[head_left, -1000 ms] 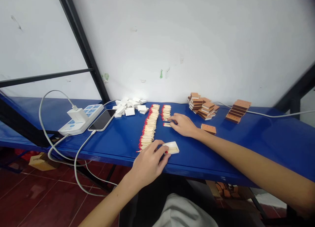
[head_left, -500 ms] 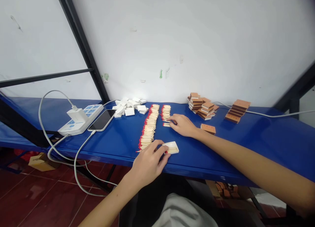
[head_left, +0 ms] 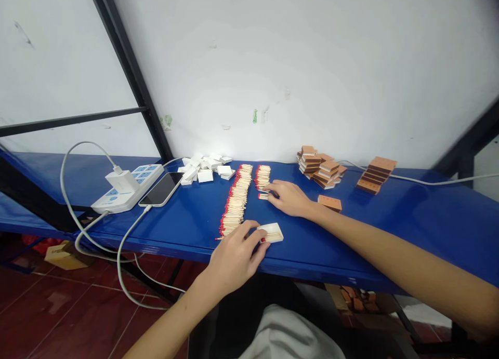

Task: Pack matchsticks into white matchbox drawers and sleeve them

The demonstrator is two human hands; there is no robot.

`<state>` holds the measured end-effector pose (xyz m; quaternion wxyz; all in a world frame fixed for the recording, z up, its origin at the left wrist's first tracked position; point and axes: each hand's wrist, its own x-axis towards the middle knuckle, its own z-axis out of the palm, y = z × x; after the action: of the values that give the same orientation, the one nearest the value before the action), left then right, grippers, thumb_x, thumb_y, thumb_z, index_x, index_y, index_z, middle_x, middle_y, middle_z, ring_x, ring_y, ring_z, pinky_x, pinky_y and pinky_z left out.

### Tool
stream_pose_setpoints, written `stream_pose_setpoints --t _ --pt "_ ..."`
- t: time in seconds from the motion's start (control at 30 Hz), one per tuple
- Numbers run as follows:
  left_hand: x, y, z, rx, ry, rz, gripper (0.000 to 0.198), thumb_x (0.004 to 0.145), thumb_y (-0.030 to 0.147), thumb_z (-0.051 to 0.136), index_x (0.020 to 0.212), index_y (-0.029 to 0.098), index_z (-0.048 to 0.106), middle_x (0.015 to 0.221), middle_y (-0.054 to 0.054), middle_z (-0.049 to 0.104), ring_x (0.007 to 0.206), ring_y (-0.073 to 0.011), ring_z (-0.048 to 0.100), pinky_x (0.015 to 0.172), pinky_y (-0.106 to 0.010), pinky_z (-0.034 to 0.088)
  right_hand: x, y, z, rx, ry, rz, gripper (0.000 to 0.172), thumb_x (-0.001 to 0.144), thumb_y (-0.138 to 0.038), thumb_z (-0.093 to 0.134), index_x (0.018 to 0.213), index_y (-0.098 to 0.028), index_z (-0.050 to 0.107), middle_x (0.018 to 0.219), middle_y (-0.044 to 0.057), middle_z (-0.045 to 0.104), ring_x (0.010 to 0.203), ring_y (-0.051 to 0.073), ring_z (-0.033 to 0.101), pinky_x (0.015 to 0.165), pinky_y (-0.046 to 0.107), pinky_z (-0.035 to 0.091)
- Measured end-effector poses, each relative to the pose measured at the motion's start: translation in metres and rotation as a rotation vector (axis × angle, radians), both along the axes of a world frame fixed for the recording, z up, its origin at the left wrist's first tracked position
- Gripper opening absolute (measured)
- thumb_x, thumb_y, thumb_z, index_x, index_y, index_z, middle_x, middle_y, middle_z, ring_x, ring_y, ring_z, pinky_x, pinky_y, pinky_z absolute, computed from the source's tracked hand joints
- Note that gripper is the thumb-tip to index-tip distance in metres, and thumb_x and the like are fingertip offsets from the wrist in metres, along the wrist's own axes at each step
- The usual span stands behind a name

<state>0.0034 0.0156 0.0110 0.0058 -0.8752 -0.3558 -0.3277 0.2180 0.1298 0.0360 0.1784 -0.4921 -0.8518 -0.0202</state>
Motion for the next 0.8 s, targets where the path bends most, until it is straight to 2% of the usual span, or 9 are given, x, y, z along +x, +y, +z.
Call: stream_pose_setpoints --t 0.43,0.63,0.8 --pt "-0.0004 0.0003 -0.0018 -0.026 0.002 -0.007 0.018 0.099 0.026 0.049 0.112 0.020 0.060 0.114 -0.010 0.061 0.099 -0.0222 0.066 0.087 -0.038 0.058 0.0017 0.0017 -0.0023 -0.004 0.031 0.018 0.034 0.093 -0.023 0.047 0.121 -0.020 0.067 0.101 0.007 0.068 0.084 0.017 0.060 0.073 0.027 0.037" --pt "0.0003 0.0005 -0.0012 -0.004 -0.008 -0.008 0.018 0.099 0.025 0.050 0.112 0.019 0.061 0.113 -0.010 0.062 0.098 -0.0222 0.066 0.085 -0.037 0.058 0.0021 0.0031 -0.0035 -0.004 0.045 0.056 0.029 0.094 -0.023 0.047 0.110 -0.019 0.071 0.096 0.006 0.067 0.082 0.017 0.059 0.071 0.027 0.036" --pt "0.0002 0.0007 -0.0022 -0.005 -0.002 -0.017 0.018 0.099 0.025 0.049 0.112 0.018 0.060 0.114 -0.010 0.061 0.098 -0.0223 0.065 0.085 -0.038 0.058 0.0017 0.0031 -0.0031 0.007 0.048 0.025 0.025 0.093 -0.022 0.047 0.102 -0.019 0.071 0.093 0.004 0.066 0.081 0.016 0.058 0.070 0.026 0.035"
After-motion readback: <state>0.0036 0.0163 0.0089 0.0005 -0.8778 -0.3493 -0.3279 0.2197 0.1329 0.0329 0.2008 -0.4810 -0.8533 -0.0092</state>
